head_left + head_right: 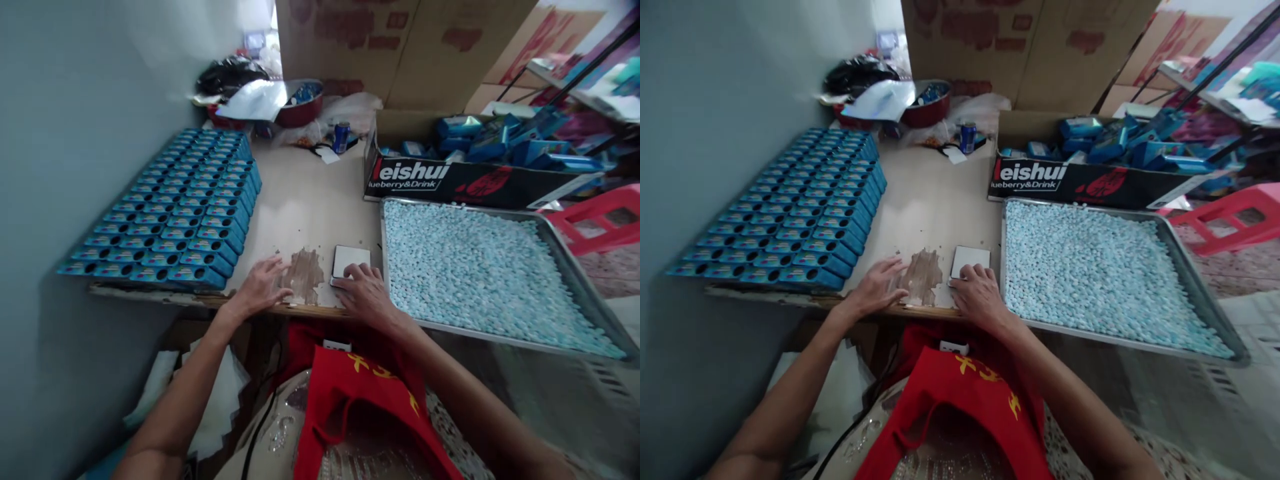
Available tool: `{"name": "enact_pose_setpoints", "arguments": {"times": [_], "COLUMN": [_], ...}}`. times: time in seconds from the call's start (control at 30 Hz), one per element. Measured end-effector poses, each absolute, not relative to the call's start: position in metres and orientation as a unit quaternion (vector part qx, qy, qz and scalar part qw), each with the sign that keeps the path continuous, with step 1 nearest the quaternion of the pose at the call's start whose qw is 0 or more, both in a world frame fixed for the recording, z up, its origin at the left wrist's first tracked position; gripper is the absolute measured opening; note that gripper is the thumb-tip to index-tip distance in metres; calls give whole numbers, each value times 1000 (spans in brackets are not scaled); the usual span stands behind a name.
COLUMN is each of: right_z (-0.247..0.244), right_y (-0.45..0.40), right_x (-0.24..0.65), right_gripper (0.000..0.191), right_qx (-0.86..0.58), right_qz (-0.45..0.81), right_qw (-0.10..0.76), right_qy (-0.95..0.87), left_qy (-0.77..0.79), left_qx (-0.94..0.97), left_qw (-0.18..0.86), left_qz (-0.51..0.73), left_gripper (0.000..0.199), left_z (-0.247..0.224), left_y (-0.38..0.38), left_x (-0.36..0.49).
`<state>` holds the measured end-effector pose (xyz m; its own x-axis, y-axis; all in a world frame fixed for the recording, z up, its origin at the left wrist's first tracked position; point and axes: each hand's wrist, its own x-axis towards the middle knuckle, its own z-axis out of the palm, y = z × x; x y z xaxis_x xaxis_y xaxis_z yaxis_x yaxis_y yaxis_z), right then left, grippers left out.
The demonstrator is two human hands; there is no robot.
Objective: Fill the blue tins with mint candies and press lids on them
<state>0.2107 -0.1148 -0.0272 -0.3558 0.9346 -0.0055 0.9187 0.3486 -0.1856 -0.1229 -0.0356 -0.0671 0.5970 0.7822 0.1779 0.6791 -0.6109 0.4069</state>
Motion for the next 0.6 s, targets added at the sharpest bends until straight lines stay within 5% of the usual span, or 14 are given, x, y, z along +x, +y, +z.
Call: {"name": "enact_pose_setpoints", "arguments": {"times": [0.13,0.2,0.33,0.6], "right_z": [-47,-51,-42,-4], "right_y": [-81,-61,-25,94], "right_x": [234,241,239,205], "right_gripper": [125,145,139,129], "right_qx": [-569,-562,-504,-484], "right_qz": [47,70,130,92], "right_qw": [43,-7,-65,-45], "right_qy": [-820,-824,-851,-869], "left_qy": [429,437,444,437], "left_qx": [882,882,882,889], "left_qw": [139,132,111,98], "left_qz": [138,121,113,94], "left_gripper": [69,70,68,73], "left_z": [-72,-72,-69,-66], "left_y": [-49,-53,-58,-56], "left_x": [-124,-122,-122,-124]}}
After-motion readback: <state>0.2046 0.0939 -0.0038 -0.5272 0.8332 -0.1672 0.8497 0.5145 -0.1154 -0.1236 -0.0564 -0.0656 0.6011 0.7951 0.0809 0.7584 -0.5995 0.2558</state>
